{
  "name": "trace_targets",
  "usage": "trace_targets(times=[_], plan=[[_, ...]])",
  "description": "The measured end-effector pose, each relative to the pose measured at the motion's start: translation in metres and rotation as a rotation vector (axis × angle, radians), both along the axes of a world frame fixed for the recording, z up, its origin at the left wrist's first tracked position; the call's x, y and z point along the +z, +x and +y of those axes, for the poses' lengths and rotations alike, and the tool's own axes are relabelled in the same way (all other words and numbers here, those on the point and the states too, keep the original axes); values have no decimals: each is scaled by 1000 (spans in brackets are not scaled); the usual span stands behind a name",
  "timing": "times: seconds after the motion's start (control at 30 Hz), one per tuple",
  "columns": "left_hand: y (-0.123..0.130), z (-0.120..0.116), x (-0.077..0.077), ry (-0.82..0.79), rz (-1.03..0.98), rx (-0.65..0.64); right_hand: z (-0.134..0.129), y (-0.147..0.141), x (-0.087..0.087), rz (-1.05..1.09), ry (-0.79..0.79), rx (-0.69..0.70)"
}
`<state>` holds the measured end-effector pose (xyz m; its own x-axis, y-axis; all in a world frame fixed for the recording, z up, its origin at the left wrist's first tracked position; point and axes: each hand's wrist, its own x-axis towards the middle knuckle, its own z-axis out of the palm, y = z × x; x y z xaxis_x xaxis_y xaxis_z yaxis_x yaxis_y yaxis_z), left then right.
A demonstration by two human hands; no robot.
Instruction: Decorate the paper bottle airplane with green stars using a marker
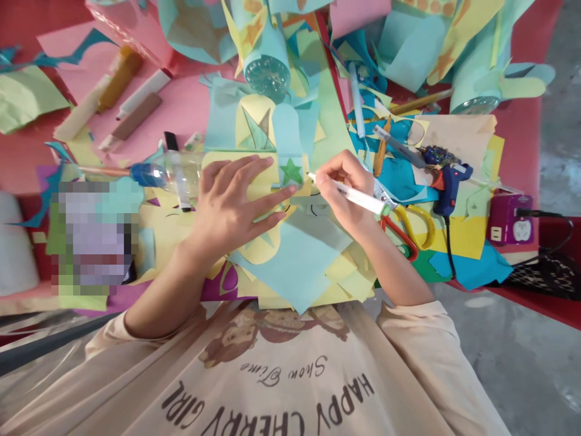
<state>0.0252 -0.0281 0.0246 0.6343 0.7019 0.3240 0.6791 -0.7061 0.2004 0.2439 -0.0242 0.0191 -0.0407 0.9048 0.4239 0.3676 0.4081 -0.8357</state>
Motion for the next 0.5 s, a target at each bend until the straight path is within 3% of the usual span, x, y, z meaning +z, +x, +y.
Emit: trace_targets(times=[0.2, 0.5], plan=[[0, -2, 3, -25, 3, 4, 2, -3, 2, -31, -48, 89], [1, -1, 4, -88, -17, 10, -1, 0, -1, -84, -103, 114]])
